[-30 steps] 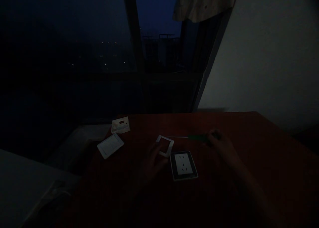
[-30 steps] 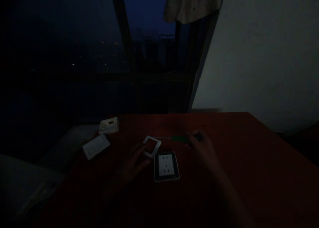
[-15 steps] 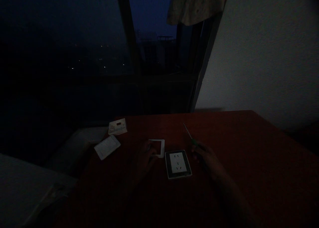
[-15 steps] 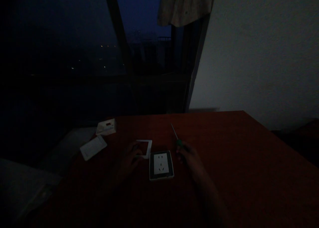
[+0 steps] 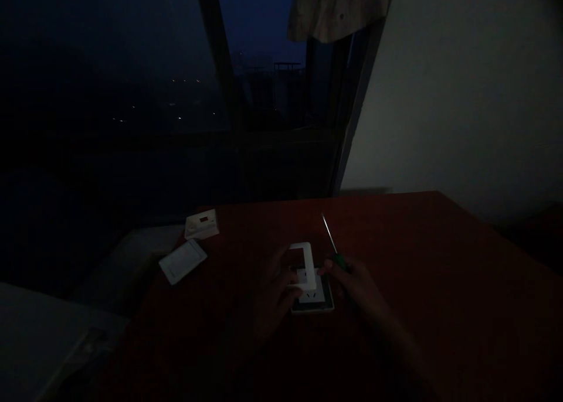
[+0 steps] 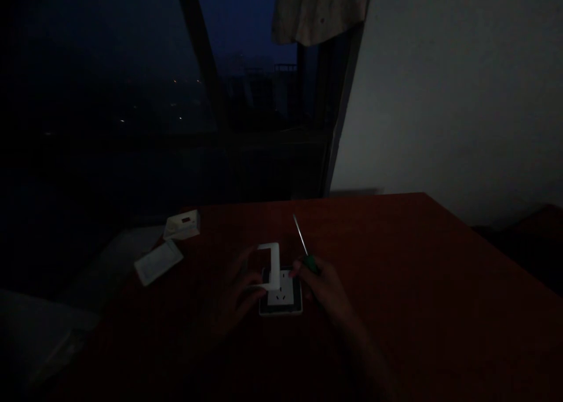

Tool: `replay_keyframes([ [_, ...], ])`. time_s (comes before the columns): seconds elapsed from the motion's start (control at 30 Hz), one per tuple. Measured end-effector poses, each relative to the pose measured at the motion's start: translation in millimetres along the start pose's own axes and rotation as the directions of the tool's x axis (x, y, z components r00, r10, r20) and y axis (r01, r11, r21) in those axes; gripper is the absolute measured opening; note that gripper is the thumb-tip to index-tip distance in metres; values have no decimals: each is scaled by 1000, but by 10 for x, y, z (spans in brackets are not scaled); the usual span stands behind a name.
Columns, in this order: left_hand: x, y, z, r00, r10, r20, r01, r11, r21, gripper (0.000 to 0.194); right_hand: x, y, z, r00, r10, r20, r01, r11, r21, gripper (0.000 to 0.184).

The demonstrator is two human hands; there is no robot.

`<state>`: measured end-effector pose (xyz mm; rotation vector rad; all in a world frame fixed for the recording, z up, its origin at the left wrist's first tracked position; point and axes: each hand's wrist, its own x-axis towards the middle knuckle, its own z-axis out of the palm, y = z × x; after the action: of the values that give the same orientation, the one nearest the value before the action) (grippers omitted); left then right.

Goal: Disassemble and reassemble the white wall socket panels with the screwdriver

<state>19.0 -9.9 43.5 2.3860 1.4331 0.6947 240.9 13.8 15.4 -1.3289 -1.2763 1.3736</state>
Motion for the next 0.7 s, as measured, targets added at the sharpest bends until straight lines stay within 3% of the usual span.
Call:
replay_keyframes([
  [0.27, 8, 237, 109, 996, 91, 19, -91, 996, -20, 19, -129, -80, 24, 999, -4, 36, 2, 997, 71, 34],
  [0.53, -46, 96, 121, 999, 36, -2, -36, 994, -105, 64, -202, -82, -20, 998, 43, 46, -46, 997, 60, 33],
  [0.7, -76, -32, 225, 999, 44, 5, -43, 995, -94, 70, -224, -60, -1, 999, 36, -6, -37, 996, -85, 32],
])
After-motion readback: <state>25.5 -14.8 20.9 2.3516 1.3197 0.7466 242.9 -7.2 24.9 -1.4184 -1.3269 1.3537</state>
